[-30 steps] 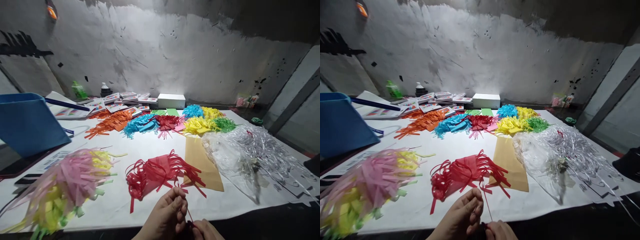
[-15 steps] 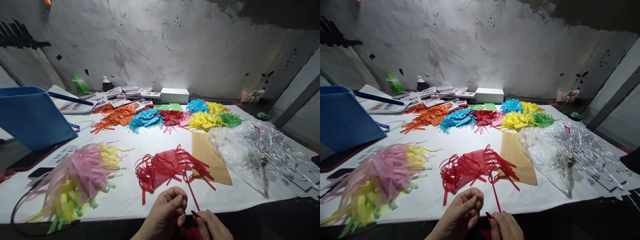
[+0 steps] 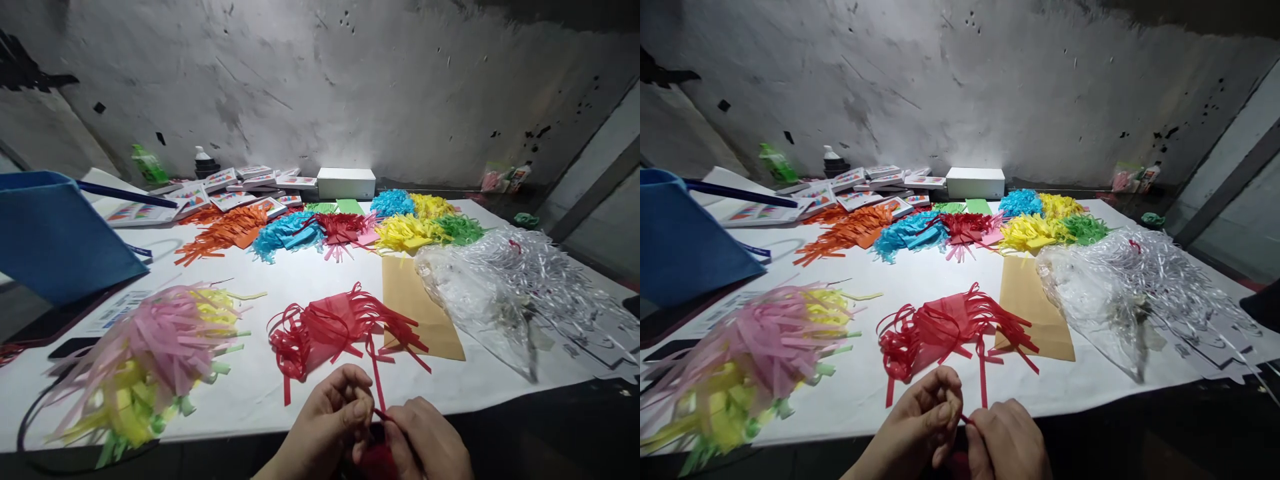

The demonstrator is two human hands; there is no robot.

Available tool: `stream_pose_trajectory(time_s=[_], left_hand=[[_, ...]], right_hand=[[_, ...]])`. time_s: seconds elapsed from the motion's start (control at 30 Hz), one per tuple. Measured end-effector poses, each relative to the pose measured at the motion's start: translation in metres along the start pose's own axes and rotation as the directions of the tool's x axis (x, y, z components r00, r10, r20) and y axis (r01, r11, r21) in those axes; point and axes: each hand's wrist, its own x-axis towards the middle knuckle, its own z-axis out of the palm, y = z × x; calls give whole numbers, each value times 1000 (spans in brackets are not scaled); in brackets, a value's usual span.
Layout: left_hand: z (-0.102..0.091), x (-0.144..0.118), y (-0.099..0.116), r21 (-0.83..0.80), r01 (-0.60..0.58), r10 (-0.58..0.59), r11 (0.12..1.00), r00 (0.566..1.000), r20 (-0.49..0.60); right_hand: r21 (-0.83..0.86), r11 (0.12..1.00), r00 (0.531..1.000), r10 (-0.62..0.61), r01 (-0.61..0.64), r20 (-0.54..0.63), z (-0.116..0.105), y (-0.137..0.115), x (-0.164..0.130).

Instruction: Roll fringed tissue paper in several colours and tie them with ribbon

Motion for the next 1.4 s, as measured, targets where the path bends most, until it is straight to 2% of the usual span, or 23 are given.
stream_pose_trajectory(time_s=[0.2,0.4,0.5,0.67,0.83,1.0,1.07,1.17,1.3,1.4], left_hand=[[2,-11,17,242,-19,16,970,1000,14],[5,-17,30,530,-32,-23,847,995,97],[7,-18,35,608,-45,-42,792,991,129],[13,-19,42,718,-34,-85,695,988,130],[13,-17,39,774,-69,-29,629,993,112],[8,-12,26,696,2,1,718,1000,-5],[6,-12,22,670,20,4,742,999,-34],[3,-13,19,668,8,10,744,1000,-23],[1,-14,17,695,-26,28,719,1000,8],[1,-14,17,678,-18,34,735,999,-10]], right_hand=[[-59,978,968,-190,202,162,-15,4,23],[-64,962,925,-236,266,297,-31,3,39],[-74,953,911,-256,295,324,-35,4,42],[-55,948,857,-258,314,446,-37,5,44],[13,993,894,-114,120,434,-32,7,36],[100,995,890,-21,-27,455,-26,9,29],[66,998,907,-8,-22,421,-24,9,27],[3,999,938,-32,33,346,-21,8,25],[49,999,933,-32,16,357,-17,7,20],[-39,998,968,-39,51,248,-10,6,15]])
